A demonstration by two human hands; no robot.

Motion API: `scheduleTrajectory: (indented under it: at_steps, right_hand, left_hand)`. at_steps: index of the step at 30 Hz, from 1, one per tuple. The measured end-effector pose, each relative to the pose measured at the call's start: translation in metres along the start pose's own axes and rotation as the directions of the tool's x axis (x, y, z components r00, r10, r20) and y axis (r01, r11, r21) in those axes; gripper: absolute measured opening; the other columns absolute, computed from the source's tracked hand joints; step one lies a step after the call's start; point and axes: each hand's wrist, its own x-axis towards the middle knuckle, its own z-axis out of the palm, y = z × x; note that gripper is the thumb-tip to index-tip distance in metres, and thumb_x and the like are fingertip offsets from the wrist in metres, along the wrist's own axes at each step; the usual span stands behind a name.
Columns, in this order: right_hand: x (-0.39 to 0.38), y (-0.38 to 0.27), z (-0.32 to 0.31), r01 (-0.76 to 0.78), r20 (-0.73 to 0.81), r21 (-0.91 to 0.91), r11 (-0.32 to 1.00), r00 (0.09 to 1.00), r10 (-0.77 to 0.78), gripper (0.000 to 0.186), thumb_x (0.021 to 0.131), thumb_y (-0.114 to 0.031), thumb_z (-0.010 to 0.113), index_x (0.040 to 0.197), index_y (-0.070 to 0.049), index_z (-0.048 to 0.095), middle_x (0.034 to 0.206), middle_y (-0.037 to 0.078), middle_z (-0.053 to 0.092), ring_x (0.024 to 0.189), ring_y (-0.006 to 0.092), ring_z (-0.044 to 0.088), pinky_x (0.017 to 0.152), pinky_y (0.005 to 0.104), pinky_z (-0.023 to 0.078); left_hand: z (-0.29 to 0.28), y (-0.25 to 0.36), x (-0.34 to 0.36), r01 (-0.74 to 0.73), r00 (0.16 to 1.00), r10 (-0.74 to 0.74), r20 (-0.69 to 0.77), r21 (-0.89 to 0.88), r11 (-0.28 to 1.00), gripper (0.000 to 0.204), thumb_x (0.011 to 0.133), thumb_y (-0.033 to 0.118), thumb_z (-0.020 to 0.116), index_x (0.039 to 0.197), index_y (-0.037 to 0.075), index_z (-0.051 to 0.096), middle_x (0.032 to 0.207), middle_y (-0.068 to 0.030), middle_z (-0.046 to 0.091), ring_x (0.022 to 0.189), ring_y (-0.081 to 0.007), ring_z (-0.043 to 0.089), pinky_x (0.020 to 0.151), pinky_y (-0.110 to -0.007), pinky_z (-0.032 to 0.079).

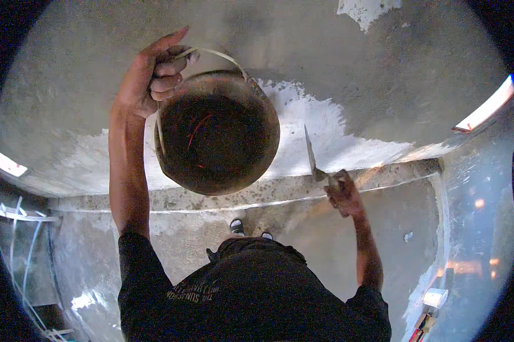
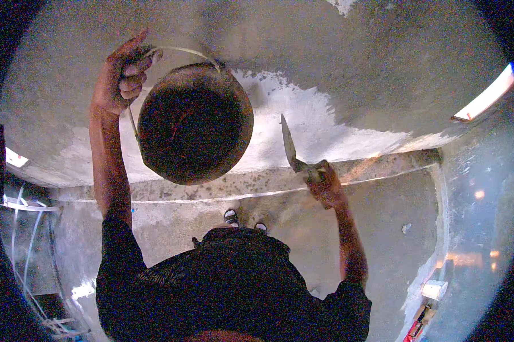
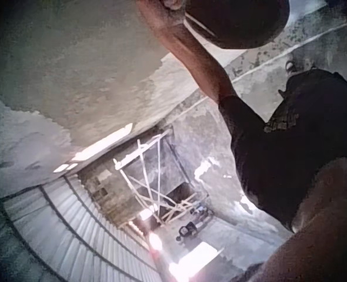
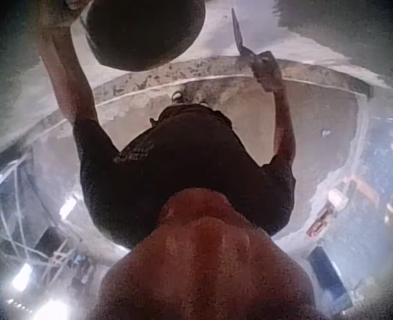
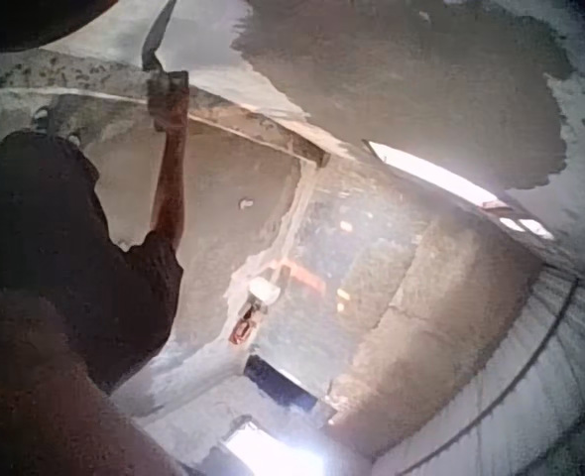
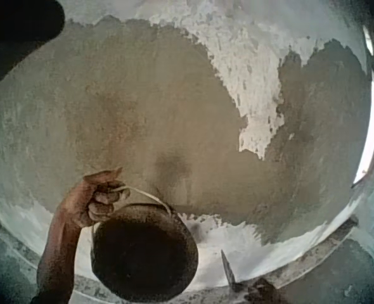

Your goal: The person holds a bucket of mortar, scoops the mortar using a trowel, and spreads it across the wall.

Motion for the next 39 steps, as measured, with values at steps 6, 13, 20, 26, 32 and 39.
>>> scheduleTrajectory:
  at_steps: [6, 13, 20, 26, 32, 39]
  right_hand:
    - [-0.036, -0.087, 0.048, 0.495, 0.348, -0.596, 0.632, 0.869, -0.353, 0.035, 0.090, -0.031, 0.053, 0.110, -0.003, 0.049, 0.070, 0.003, 0.054, 0.054, 0.0092, 0.047, 0.047, 0.0225, 0.040]
    - [-0.008, -0.097, -0.007, 0.300, 0.425, -0.497, 0.814, 0.902, -0.073, 0.029, 0.090, -0.024, 0.052, 0.110, -0.003, 0.053, 0.087, 0.006, 0.058, 0.068, 0.0127, 0.054, 0.056, 0.0255, 0.045]
    - [0.004, -0.079, 0.007, 0.607, 0.547, -0.604, 0.516, 0.787, -0.284, 0.030, 0.088, -0.025, 0.057, 0.106, -0.002, 0.056, 0.088, 0.006, 0.061, 0.080, 0.0151, 0.057, 0.071, 0.0287, 0.048]
    - [-0.026, -0.081, 0.049, 0.337, 0.469, -0.630, 0.700, 0.883, -0.003, 0.030, 0.089, -0.036, 0.053, 0.094, -0.007, 0.059, 0.065, -0.002, 0.055, 0.048, 0.0059, 0.044, 0.041, 0.0212, 0.036]
    - [-0.025, -0.065, 0.060, -0.028, 0.249, -0.701, 0.712, 0.927, 0.282, 0.030, 0.091, -0.036, 0.047, 0.096, -0.010, 0.060, 0.069, 0.000, 0.057, 0.049, 0.0058, 0.047, 0.040, 0.0211, 0.038]
    - [-0.031, -0.055, 0.053, 0.155, 0.366, -0.571, 0.807, 0.927, 0.081, 0.031, 0.089, -0.032, 0.051, 0.103, -0.005, 0.054, 0.069, 0.007, 0.054, 0.048, 0.0117, 0.048, 0.040, 0.0239, 0.037]
  left_hand:
    - [-0.006, -0.002, -0.002, 0.030, 0.999, -0.029, 0.034, -0.045, 0.999, 0.039, 0.089, 0.037, 0.048, 0.080, 0.000, 0.055, 0.048, 0.0113, 0.020, 0.034, -0.0001, 0.013, 0.028, -0.017, 0.008]
    - [-0.001, 0.000, -0.005, 0.024, 0.990, -0.024, 0.136, 0.003, 1.000, 0.041, 0.089, 0.038, 0.048, 0.079, -0.002, 0.055, 0.048, 0.0113, 0.019, 0.034, 0.0005, 0.014, 0.028, -0.017, 0.007]
    - [-0.004, 0.004, 0.000, 0.084, 0.981, -0.082, 0.173, -0.005, 0.996, 0.040, 0.091, 0.037, 0.043, 0.090, -0.002, 0.054, 0.047, 0.0111, 0.027, 0.031, 0.0013, 0.019, 0.025, -0.015, 0.013]
    - [0.008, 0.010, -0.005, 0.039, 0.988, -0.033, 0.150, -0.036, 0.999, 0.045, 0.092, 0.038, 0.044, 0.077, -0.003, 0.057, 0.048, 0.0106, 0.028, 0.034, -0.0014, 0.018, 0.027, -0.019, 0.013]
    - [0.003, -0.003, 0.000, -0.039, 0.995, 0.040, -0.096, 0.017, 0.999, 0.035, 0.091, 0.034, 0.044, 0.089, 0.001, 0.055, 0.048, 0.0110, 0.029, 0.032, 0.0013, 0.021, 0.025, -0.015, 0.013]
    - [-0.017, -0.007, -0.001, -0.007, 1.000, 0.007, -0.004, 0.055, 0.998, 0.033, 0.089, 0.033, 0.047, 0.084, 0.002, 0.057, 0.049, 0.0112, 0.024, 0.034, 0.0007, 0.016, 0.029, -0.016, 0.008]
